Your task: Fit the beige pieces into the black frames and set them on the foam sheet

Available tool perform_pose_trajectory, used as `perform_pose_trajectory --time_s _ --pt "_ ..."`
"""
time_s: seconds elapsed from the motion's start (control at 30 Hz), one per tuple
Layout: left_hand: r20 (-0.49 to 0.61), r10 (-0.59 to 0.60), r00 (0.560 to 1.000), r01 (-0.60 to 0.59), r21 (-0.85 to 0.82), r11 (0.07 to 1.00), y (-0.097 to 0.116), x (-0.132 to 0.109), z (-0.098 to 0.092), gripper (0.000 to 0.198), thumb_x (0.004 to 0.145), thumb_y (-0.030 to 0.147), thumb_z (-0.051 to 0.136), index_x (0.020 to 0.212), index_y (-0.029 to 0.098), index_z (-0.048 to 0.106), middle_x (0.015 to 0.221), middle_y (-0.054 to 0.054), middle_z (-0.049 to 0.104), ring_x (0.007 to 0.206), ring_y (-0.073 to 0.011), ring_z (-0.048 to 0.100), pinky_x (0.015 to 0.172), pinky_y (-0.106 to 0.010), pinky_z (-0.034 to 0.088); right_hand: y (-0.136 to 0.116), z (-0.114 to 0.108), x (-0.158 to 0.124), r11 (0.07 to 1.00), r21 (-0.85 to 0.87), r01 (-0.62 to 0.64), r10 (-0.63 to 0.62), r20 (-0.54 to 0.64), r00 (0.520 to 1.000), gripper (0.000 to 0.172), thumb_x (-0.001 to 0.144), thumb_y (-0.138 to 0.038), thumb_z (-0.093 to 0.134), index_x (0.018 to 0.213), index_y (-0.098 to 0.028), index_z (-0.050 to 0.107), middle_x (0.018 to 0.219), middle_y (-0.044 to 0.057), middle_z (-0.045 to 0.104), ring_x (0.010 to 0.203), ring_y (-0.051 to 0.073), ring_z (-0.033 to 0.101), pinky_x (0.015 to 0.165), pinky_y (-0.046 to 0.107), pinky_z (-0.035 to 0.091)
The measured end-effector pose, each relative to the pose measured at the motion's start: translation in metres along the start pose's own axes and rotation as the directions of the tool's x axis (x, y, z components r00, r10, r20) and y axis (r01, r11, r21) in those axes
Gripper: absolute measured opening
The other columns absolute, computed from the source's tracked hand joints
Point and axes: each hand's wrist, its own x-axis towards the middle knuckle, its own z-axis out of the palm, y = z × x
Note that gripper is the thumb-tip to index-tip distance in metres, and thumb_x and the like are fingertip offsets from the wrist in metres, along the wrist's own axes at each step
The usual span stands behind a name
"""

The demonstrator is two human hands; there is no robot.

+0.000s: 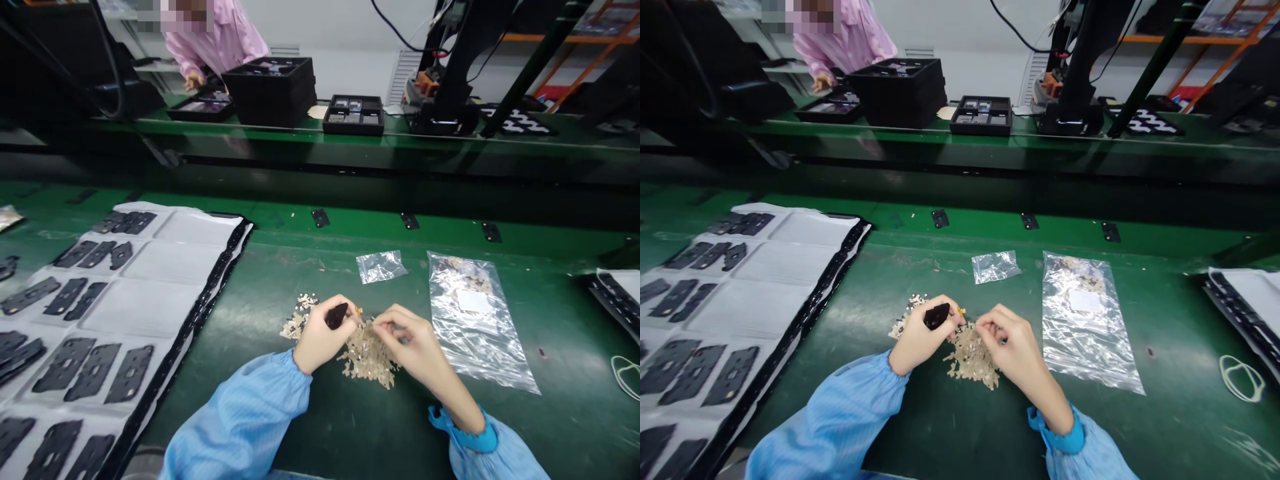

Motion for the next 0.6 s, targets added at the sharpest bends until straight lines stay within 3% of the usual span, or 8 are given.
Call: perform_pose_trajectory --time_s 0.13,0.27,0.4,0.5,0.6 --pt "0.024 -0.057 0.998 0.059 -0.120 0.991 -0.001 0.002 0.000 0.009 0.067 0.013 0.053 0.075 0.016 0.056 0.062 0.000 0.064 0.049 -0.0098 0.055 0.050 -0.022 0.047 0.004 -0.009 -0.001 0.983 -0.108 0.146 -0.121 0.205 0.971 0.038 0.077 -0.002 0.042 0.089 -0.023 0.071 0.086 0.005 0.068 0.084 0.021 0.060 0.075 0.036 0.050" --pt "0.021 -0.059 0.998 0.061 -0.110 0.992 -0.002 0.001 0.002 0.007 0.068 0.015 0.055 0.075 0.015 0.059 0.062 0.000 0.064 0.049 -0.0089 0.054 0.050 -0.021 0.046 0.003 -0.013 0.000 0.976 -0.182 0.122 -0.094 0.157 0.983 0.033 0.074 -0.005 0.048 0.085 -0.023 0.072 0.081 0.006 0.068 0.082 0.022 0.059 0.071 0.036 0.049" --pt "0.038 -0.046 0.998 0.050 -0.101 0.994 -0.003 0.001 0.001 0.006 0.071 0.017 0.056 0.075 0.014 0.060 0.062 0.001 0.062 0.049 -0.0081 0.052 0.050 -0.020 0.045 0.002 -0.013 0.000 0.993 -0.109 0.033 -0.015 0.161 0.987 0.028 0.077 -0.007 0.047 0.081 -0.022 0.071 0.080 0.004 0.065 0.072 0.018 0.061 0.064 0.029 0.048" --pt "0.043 -0.026 0.999 0.030 -0.094 0.995 -0.004 0.001 0.001 0.006 0.073 0.018 0.056 0.076 0.014 0.060 0.062 0.000 0.062 0.050 -0.0085 0.052 0.050 -0.020 0.044 0.001 -0.014 -0.002 0.995 -0.061 0.082 -0.065 0.240 0.969 0.035 0.071 0.000 0.047 0.081 -0.024 0.070 0.089 0.003 0.068 0.086 0.020 0.062 0.078 0.034 0.047" --pt "0.044 -0.005 0.999 0.009 -0.084 0.996 -0.006 0.002 0.000 0.006 0.074 0.018 0.056 0.077 0.015 0.060 0.063 0.000 0.062 0.051 -0.0090 0.053 0.051 -0.020 0.044 -0.001 -0.016 -0.002 0.993 -0.058 0.098 -0.083 0.227 0.970 0.030 0.071 -0.004 0.053 0.083 -0.025 0.071 0.091 0.003 0.070 0.093 0.023 0.060 0.085 0.039 0.045"
